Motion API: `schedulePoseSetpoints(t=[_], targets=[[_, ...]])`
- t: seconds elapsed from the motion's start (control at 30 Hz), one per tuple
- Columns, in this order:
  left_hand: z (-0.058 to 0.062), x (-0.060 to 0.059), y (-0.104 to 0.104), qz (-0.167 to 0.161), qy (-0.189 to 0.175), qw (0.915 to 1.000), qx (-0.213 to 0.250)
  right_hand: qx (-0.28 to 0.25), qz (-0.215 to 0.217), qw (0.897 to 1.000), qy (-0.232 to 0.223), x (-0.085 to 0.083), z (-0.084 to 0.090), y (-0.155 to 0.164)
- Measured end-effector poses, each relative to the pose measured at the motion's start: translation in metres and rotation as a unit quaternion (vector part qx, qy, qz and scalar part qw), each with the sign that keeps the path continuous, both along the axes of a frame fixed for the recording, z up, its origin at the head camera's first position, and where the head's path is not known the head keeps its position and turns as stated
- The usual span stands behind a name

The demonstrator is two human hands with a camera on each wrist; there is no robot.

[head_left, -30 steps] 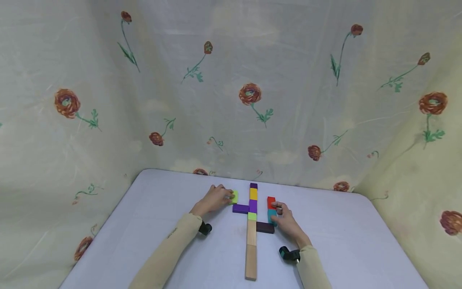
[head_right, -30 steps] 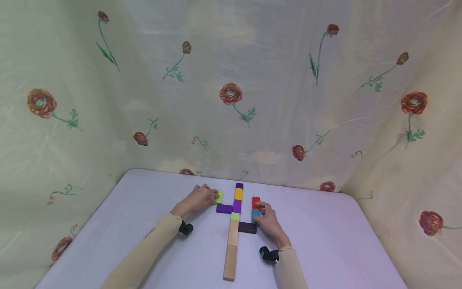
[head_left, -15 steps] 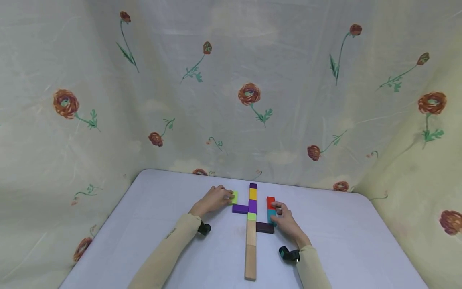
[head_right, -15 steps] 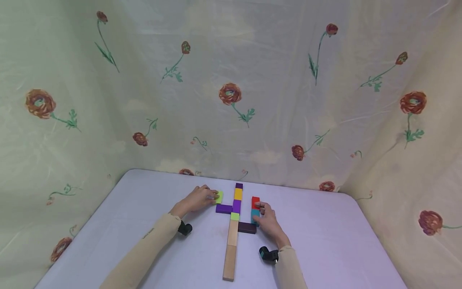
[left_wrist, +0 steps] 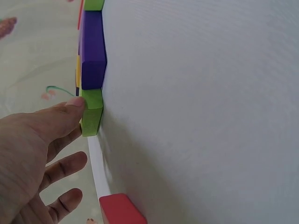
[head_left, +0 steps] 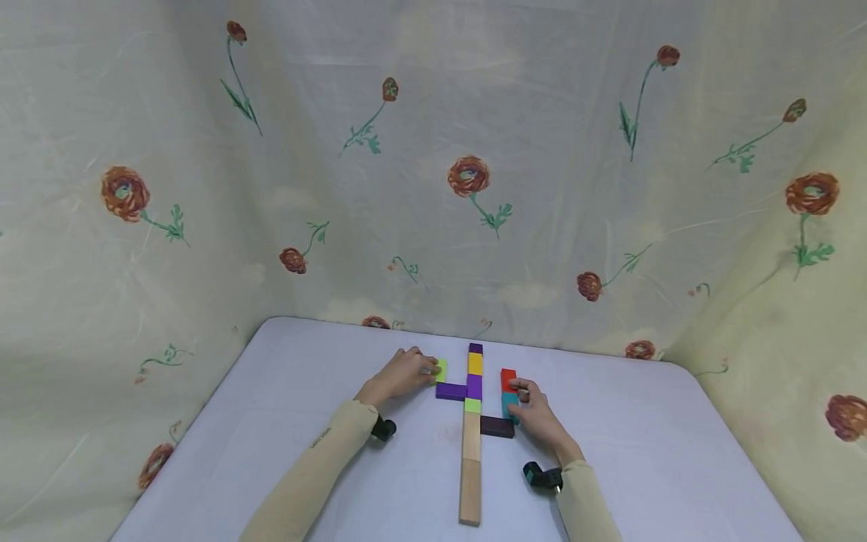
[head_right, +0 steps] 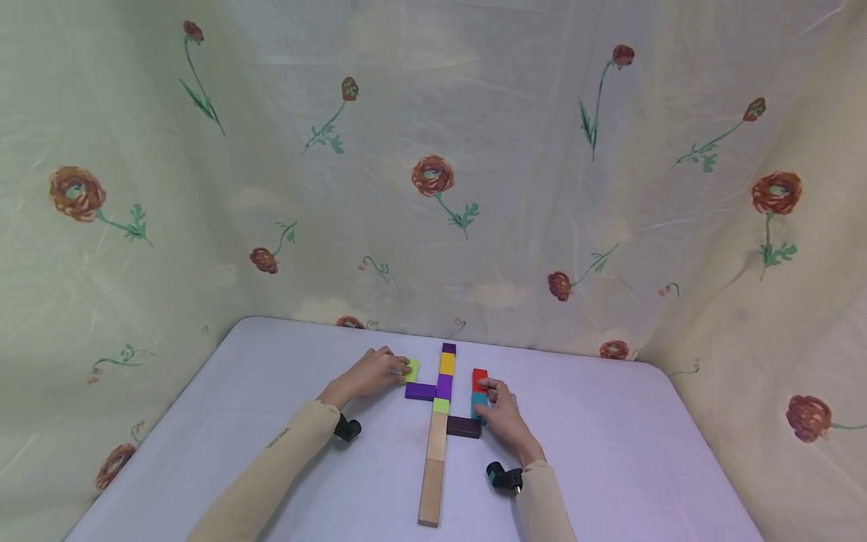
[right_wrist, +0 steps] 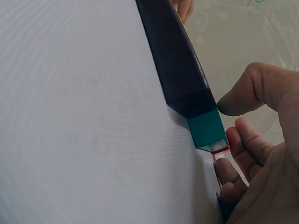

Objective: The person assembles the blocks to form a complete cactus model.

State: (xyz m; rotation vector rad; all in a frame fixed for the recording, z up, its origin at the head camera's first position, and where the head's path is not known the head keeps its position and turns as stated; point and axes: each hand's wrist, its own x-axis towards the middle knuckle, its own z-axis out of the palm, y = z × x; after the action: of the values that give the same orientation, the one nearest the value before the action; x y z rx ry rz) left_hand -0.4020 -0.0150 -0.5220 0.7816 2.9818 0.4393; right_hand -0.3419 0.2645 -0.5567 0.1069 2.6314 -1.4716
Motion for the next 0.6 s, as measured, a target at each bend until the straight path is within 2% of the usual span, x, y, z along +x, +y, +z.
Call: schedulePoseSetpoints(t=[0.37,0.5,0.6], targets=[[-0.001,-0.002,0.002,0.001,-0.011,0.9999,0.004,-0.001,-0.008,1.000,-0.005,0.002,0.001,0.000],[-0.001,-0.003,-0.004,-0.001,0.007,0.9998,0.017,-0.003,-0.006,1.000,-0.005,0.002,0.001,-0.001],[0.003,-0.002,-0.011,0.007,0.030,0.9990,0.033,-0.002,-0.010,1.000,-0.007,0.001,0.001,0.000]])
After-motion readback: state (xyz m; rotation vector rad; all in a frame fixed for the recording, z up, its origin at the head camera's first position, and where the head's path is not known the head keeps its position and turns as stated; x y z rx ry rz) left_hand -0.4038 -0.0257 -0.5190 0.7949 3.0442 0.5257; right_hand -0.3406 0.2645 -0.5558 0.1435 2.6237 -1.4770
